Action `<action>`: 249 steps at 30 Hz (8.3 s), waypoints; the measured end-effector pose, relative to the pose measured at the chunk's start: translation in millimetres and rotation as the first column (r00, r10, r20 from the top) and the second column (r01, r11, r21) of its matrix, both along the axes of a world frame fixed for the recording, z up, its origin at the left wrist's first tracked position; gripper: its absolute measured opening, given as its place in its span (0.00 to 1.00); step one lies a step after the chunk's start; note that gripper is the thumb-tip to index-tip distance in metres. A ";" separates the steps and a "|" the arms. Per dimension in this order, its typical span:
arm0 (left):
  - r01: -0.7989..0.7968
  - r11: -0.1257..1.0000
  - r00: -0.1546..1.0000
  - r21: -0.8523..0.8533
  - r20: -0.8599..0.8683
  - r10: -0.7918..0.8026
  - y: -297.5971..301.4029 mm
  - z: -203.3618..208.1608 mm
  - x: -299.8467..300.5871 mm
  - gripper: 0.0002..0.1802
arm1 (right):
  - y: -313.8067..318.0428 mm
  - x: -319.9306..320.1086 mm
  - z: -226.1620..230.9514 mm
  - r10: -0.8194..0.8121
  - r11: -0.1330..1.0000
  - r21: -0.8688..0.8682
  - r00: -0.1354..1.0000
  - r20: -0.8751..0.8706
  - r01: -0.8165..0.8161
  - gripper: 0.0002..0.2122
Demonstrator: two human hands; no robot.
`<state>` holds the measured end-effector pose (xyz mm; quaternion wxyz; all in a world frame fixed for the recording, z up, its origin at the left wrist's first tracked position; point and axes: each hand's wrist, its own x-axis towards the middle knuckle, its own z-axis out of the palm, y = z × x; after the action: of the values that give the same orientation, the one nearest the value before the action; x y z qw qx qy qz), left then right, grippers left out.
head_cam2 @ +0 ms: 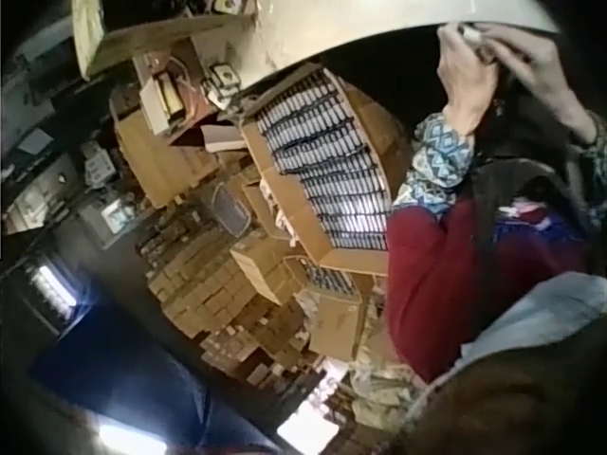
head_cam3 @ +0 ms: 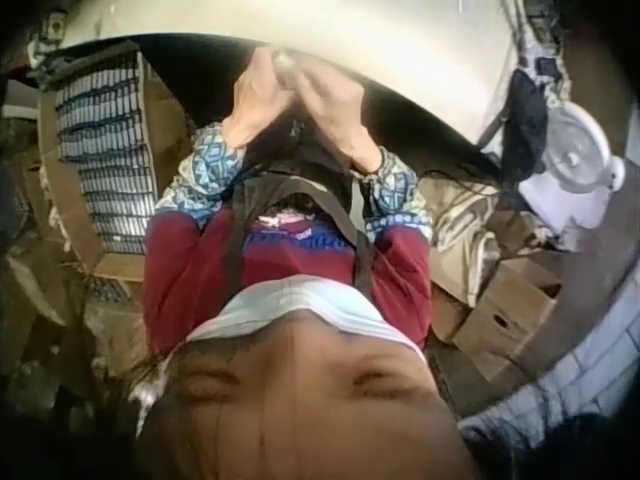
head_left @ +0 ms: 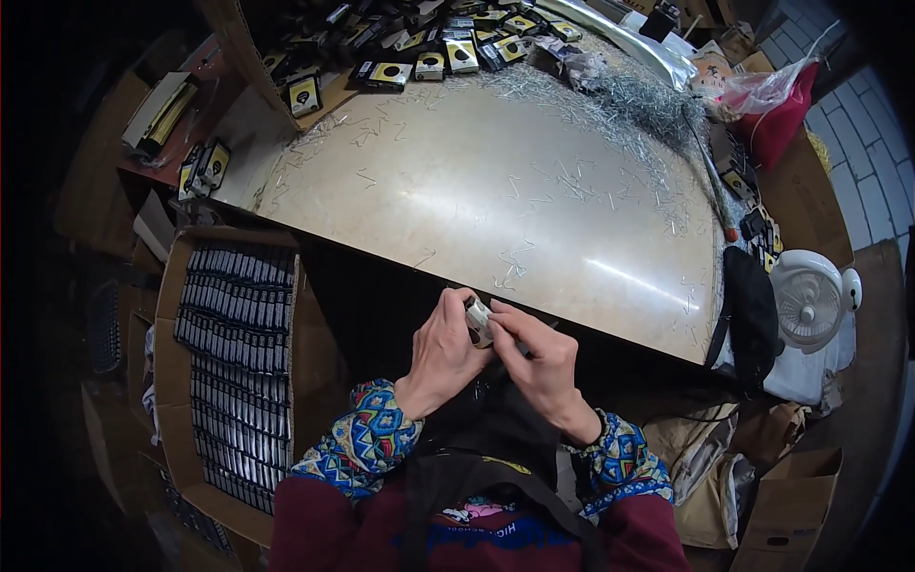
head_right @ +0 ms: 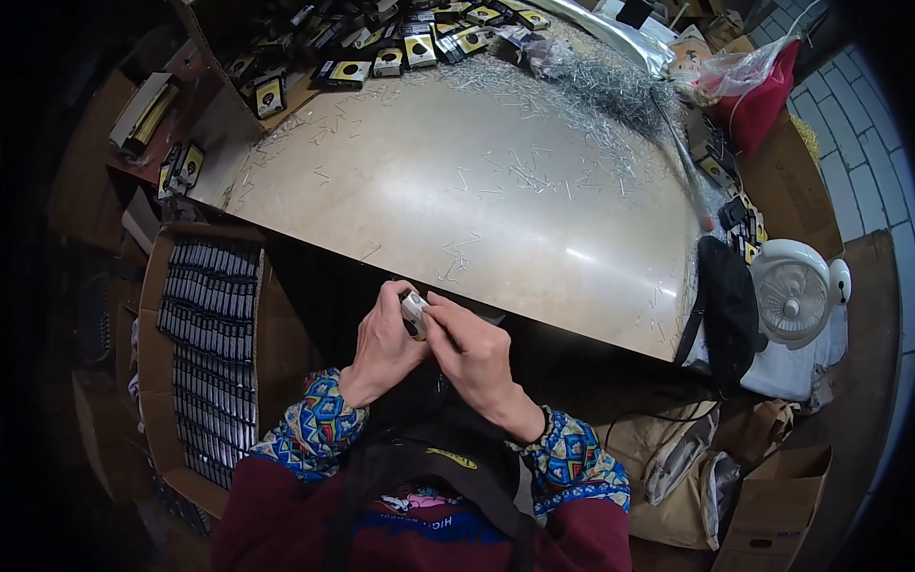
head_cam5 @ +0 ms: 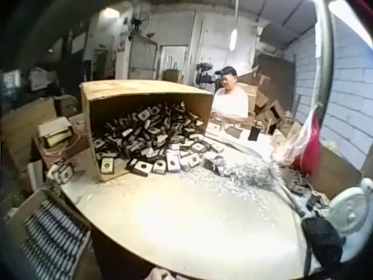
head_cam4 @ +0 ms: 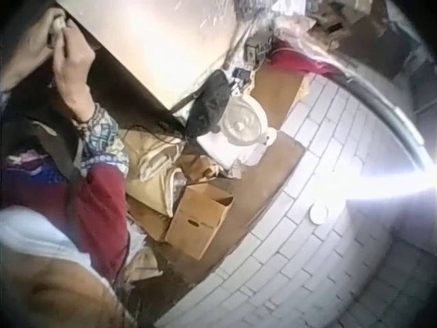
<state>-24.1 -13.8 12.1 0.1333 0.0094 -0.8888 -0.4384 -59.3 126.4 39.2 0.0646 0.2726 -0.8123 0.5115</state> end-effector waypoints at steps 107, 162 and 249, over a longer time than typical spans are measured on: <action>-0.426 0.401 0.804 0.811 0.543 -0.243 9.4 -80.8 87.3 0.14 | 26.0 -3.8 26.5 0.232 0.926 0.254 0.951 0.207 -0.281 0.18; 0.001 0.999 0.996 0.053 -0.089 0.003 -1.9 -25.8 40.4 0.49 | 6.6 -12.4 7.2 0.227 0.968 0.119 0.974 -0.029 -0.222 0.07; 0.025 0.953 0.988 -0.302 -0.141 -0.070 -194.7 -8.9 -204.3 0.30 | -106.3 -183.0 -24.5 0.386 0.827 0.525 0.882 -0.271 -0.201 0.23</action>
<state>-228.4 -208.6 3.2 0.1889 -0.0653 -0.9323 -0.3014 -242.3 20.1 14.6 0.0637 0.4938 -0.8342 0.2371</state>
